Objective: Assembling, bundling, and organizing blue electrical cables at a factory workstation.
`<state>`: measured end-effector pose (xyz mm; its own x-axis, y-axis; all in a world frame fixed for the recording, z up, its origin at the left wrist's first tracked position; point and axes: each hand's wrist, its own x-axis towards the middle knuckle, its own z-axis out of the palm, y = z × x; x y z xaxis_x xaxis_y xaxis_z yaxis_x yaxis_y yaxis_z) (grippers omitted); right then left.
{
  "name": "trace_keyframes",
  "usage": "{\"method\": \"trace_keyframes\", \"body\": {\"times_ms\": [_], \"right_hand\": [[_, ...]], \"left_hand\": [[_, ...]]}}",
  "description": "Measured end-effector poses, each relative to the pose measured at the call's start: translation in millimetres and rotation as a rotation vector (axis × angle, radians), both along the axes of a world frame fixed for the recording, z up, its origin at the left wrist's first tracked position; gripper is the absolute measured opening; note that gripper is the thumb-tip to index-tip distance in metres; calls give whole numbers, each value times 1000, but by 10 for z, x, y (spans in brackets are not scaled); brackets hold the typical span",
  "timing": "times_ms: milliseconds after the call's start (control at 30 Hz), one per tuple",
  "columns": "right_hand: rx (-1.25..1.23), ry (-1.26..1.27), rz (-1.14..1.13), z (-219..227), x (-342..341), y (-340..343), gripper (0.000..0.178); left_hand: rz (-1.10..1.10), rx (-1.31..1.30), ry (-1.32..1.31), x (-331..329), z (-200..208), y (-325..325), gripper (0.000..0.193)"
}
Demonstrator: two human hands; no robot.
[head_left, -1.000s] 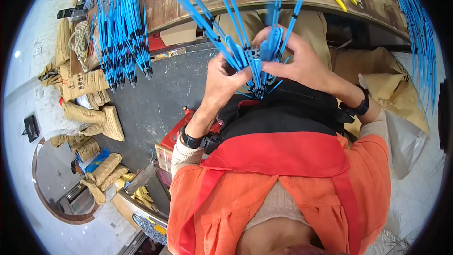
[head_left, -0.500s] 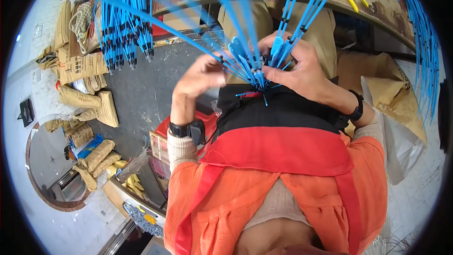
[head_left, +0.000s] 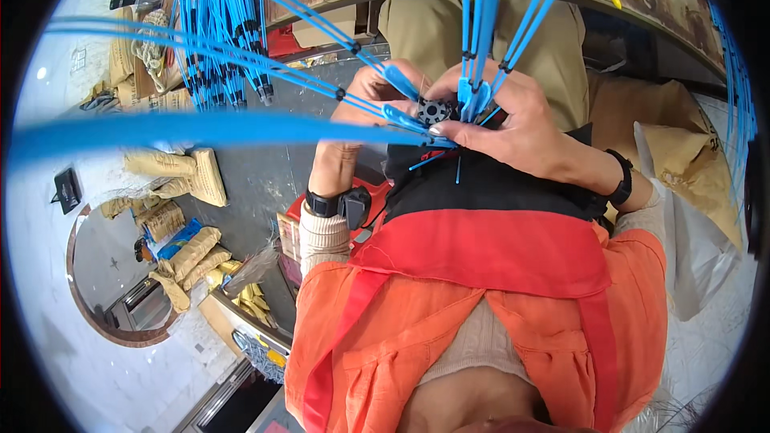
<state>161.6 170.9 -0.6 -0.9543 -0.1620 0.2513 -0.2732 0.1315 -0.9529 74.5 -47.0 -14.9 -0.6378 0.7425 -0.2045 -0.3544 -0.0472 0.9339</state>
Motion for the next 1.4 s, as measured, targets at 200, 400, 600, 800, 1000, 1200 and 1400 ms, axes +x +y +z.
{"method": "trace_keyframes", "body": {"times_ms": [200,400,600,800,1000,1200,1400], "right_hand": [[0,-27,-5,-17,-31,68,29],[-18,-26,36,-19,-93,89,34],[-2,-140,243,67,-310,149,39],[-57,-223,-29,-137,-400,171,34],[-95,-195,-196,-111,-265,-62,32],[-79,-213,-204,-16,-151,-86,35],[-375,-219,47,67,80,37,50]], "left_hand": [[28,22,99,-9,-25,43,20],[-15,104,140,-27,-72,102,19],[236,-59,-163,6,-16,93,21],[663,-114,190,-42,-21,18,26],[413,-293,396,412,57,274,33],[408,-231,328,445,220,408,41],[362,-178,252,449,281,334,44]]}}
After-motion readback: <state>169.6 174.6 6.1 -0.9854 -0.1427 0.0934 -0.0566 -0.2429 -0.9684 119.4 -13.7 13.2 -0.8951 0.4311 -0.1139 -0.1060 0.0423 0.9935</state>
